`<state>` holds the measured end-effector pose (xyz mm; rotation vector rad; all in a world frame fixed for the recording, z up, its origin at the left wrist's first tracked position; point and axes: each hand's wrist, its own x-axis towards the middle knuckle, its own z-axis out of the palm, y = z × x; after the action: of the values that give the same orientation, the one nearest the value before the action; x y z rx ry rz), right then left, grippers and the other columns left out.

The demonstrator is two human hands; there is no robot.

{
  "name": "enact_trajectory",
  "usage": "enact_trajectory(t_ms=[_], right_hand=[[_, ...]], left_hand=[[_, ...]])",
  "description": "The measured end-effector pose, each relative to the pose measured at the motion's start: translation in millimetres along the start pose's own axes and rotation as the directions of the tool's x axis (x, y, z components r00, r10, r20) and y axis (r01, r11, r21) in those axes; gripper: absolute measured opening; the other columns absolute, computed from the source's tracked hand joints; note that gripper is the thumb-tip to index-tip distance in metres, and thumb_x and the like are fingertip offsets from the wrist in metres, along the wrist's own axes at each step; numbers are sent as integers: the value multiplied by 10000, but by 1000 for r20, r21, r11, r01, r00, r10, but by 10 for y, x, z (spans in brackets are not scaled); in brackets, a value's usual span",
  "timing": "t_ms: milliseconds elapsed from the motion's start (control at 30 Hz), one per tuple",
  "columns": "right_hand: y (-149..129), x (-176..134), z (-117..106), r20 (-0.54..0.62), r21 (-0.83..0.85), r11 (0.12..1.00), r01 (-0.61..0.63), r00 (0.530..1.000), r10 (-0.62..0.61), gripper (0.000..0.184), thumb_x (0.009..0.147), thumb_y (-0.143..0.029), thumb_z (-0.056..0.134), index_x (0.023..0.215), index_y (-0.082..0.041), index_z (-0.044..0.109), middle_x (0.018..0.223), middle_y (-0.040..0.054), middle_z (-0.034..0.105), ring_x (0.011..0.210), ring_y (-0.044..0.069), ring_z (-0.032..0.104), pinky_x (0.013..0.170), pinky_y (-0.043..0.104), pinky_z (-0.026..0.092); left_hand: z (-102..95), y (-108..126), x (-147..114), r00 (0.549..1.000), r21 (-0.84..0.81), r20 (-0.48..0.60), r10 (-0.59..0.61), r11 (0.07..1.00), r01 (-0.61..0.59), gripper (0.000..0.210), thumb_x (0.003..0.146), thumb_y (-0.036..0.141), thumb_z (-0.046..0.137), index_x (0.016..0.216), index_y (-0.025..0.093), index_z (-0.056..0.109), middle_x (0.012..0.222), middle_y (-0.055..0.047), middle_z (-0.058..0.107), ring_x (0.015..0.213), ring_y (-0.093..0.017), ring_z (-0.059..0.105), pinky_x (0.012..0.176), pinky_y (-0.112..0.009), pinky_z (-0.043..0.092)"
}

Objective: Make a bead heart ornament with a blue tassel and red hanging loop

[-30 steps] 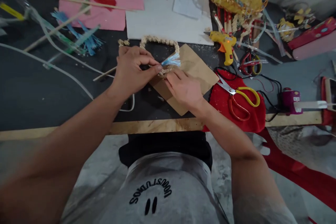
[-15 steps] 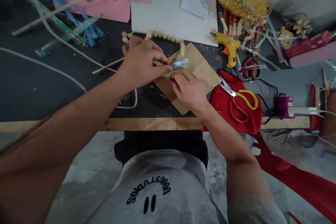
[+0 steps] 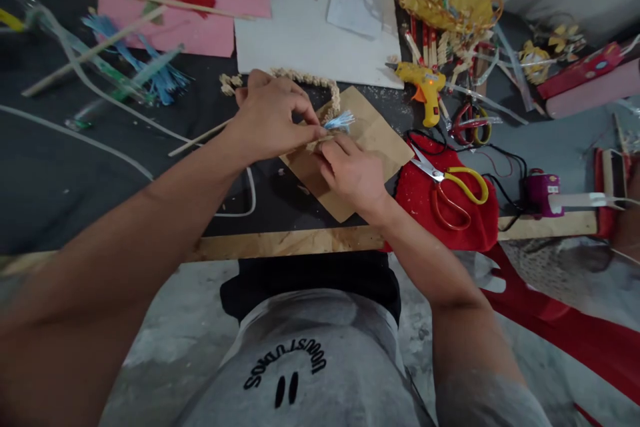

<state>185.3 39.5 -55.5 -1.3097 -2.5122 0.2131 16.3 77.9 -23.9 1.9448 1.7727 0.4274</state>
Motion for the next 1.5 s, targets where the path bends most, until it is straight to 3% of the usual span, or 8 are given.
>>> enact_trajectory(t_ms=[233,367,567,667,833,967,1233,1500], right_hand=[[-49,57,-3,-1,-81,997,-13,1000,13,297,1013,-341,447,956,-176,688,951,97,723,851,207,646,644,299,420],[-53,63,14,-21,-115,993,9,1000,-12,294,1008,-339,459,923,-180,691,920,90,726,822,197,639,626,294,406],[-76,73,23,-54,-146,989,-8,999,0,314,1007,-348,458,903,-178,701,900,88,725,757,187,617,589,303,365],[-94,80,-7,-64,-183,983,2,998,-13,320,1012,-355,464,901,-177,707,898,87,735,742,182,617,572,306,339],[-136,94,-52,-28,-189,982,-5,1000,0,295,1006,-321,475,878,-176,698,875,96,726,752,188,610,564,314,305],[-168,104,-55,-58,-240,971,11,998,-25,287,999,-321,490,851,-178,690,856,78,718,707,173,593,548,311,280],[-134,113,-107,-92,-274,961,44,993,-71,234,967,-318,545,815,-185,661,812,58,696,655,159,568,551,303,292],[-117,142,-101,-36,-143,989,-39,999,34,212,956,-315,524,852,-188,657,846,75,700,679,184,580,566,311,302]], left_hand=[[89,-84,42,997,-79,-68,44,996,-49,73,681,256,779,646,218,727,1089,-53,689,1214,-418,438,969,-629,340],[159,-160,71,985,-146,-146,94,982,-116,151,694,360,778,651,224,731,1039,-44,696,1179,-396,442,958,-608,355],[-89,-80,-59,996,-76,-87,14,997,-20,156,866,293,637,816,260,781,1133,-50,698,1220,-410,460,939,-627,369],[-171,-148,-241,985,-20,-171,35,999,-39,155,875,234,613,910,272,759,1110,-46,694,1188,-378,469,942,-620,363],[-5,-369,-534,954,35,-257,153,988,-149,145,895,262,596,877,278,739,1054,-53,690,1151,-359,460,911,-596,356],[144,-407,-618,918,61,-316,238,971,-230,235,924,224,517,912,306,737,1028,-55,670,1123,-338,465,905,-579,346],[220,-361,-591,916,43,-316,247,968,-246,303,912,145,489,1018,297,728,1043,-69,638,1123,-340,459,920,-571,327],[264,-360,-571,921,6,-309,237,969,-248,288,901,138,515,961,303,744,1056,-67,626,1143,-332,437,948,-566,310]])
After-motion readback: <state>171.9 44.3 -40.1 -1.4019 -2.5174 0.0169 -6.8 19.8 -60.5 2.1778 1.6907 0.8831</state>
